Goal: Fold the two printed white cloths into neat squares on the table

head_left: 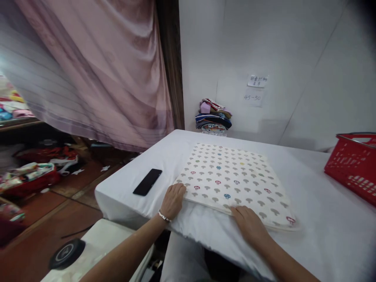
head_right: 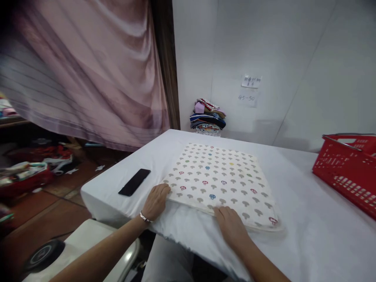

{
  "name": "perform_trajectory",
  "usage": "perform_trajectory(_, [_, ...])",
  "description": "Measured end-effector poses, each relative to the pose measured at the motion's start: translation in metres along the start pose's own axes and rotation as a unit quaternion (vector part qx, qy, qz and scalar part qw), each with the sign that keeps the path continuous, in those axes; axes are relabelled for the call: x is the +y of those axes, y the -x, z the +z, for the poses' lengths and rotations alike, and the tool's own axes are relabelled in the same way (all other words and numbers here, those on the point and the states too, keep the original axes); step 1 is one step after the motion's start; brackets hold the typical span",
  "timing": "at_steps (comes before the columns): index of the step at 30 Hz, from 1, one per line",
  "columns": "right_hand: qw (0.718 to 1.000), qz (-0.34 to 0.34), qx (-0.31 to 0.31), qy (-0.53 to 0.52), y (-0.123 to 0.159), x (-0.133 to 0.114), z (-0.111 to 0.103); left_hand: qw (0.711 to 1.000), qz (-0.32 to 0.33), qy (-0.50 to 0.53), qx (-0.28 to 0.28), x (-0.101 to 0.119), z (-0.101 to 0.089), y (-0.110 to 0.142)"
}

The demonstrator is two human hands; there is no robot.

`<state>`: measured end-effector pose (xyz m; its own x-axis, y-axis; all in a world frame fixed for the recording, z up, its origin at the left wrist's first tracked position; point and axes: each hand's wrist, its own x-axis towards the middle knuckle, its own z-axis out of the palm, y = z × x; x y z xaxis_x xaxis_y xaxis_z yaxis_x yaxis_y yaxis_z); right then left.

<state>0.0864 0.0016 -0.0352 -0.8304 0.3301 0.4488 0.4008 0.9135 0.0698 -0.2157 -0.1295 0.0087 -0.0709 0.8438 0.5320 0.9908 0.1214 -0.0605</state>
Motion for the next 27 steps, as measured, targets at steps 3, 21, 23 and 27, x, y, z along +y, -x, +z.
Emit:
perform_trajectory(3, [1.0,-0.003,-0.007,0.001,-0.001,0.0,-0.002,1.0,-0.006,0.002,-0.017,-0.006,-0.003,0.005])
perform_trajectory(21, [0.999,0.014,-0.041,0.004,-0.008,-0.01,-0.011,0.996,0.049,0.036,-0.071,-0.005,-0.014,0.01])
perform_trajectory(23, [0.998,0.023,-0.057,0.001,-0.012,-0.009,-0.013,0.995,0.079,0.05,-0.046,0.019,-0.013,0.003])
perform_trajectory(27, [0.996,0.045,-0.072,-0.006,-0.018,-0.007,-0.018,0.98,0.154,0.119,-0.05,0.078,-0.004,-0.015])
